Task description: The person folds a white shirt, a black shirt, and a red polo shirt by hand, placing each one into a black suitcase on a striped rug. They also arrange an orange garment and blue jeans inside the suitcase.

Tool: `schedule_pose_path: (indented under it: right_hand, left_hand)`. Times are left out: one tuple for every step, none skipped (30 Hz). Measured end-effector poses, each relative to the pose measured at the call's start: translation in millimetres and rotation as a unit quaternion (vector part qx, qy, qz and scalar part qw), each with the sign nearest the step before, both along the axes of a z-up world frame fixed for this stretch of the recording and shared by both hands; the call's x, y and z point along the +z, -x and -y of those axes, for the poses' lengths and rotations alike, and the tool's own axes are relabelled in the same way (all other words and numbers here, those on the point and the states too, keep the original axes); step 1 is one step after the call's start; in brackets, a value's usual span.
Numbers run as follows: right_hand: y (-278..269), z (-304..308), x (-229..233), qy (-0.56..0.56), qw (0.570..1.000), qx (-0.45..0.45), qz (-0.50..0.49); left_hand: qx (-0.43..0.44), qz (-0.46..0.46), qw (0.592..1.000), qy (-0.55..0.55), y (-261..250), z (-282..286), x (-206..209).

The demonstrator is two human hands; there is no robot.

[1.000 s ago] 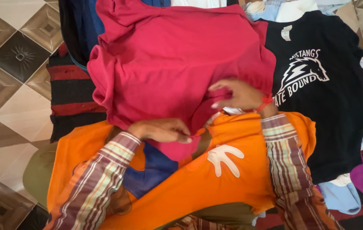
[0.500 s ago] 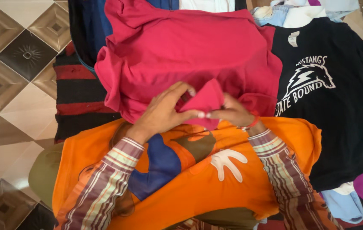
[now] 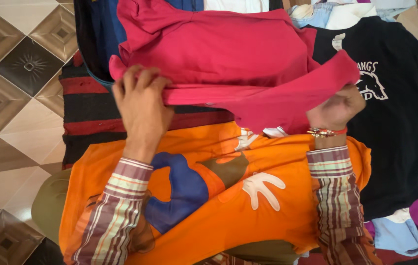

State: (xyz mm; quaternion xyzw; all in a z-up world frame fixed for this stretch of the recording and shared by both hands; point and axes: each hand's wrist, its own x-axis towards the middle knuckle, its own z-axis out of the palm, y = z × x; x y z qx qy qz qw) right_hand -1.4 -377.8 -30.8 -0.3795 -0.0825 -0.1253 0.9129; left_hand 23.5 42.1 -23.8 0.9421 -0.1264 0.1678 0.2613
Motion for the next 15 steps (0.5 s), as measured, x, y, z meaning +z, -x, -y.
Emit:
schedule_pose_path:
  right_hand:
    - [-1, 1, 2, 0.003, 1.000, -0.020, 0.011]
    - [-3, 4, 2, 0.005, 0.999, -0.039, 0.023]
    - [-5, 10, 3, 0.008, 0.998, -0.058, 0.034]
    - [-6, 18, 6, -0.013, 0.998, -0.046, 0.038]
    - [-8, 26, 11, -0.034, 0.998, -0.033, 0.043]
    - [-8, 30, 12, -0.056, 0.997, -0.020, 0.046]
    - [-6, 32, 14, -0.075, 0.996, -0.053, 0.001]
    - [-6, 35, 20, -0.093, 0.991, -0.087, -0.040]
    - [-7, 38, 24, -0.110, 0.983, -0.122, -0.079]
    - [-8, 41, 22, -0.076, 0.987, -0.124, -0.063]
    - [-10, 44, 18, -0.042, 0.990, -0.126, -0.047]
    - [-13, 47, 11, -0.009, 0.991, -0.129, -0.032]
    - [-20, 50, 4, 0.020, 0.983, -0.169, -0.072]
    - [-25, 50, -3, 0.048, 0.970, -0.209, -0.112]
    - [-26, 50, -5, 0.076, 0.954, -0.248, -0.152]
  left_hand:
    - [0.011, 0.016, 0.999, 0.028, 0, -1, 2]
    - [0.018, 0.011, 1.000, 0.018, -1, -1, 3]
    - [0.026, 0.006, 1.000, 0.008, -3, -3, 4]
    - [0.033, 0.000, 0.999, -0.002, -4, -7, 5]
    - [0.026, -0.007, 1.000, -0.007, -5, -15, 6]
    - [0.020, -0.014, 1.000, -0.013, -6, -25, 8]
    - [0.014, -0.022, 1.000, -0.018, -6, -30, 9]
    - [-0.019, -0.016, 1.000, -0.001, -9, -30, 11]
    - [-0.051, -0.011, 0.998, 0.017, -11, -29, 12]
    - [-0.085, -0.007, 0.996, 0.035, -11, -27, 14]
    - [-0.094, -0.032, 0.993, 0.068, -10, -25, 16]
    - [-0.103, -0.059, 0.988, 0.100, -9, -21, 19]
    - [-0.113, -0.085, 0.981, 0.132, -8, -18, 23]
    - [-0.122, -0.088, 0.974, 0.171, -5, -15, 27]
    - [-0.131, -0.090, 0.965, 0.209, -1, -14, 32]
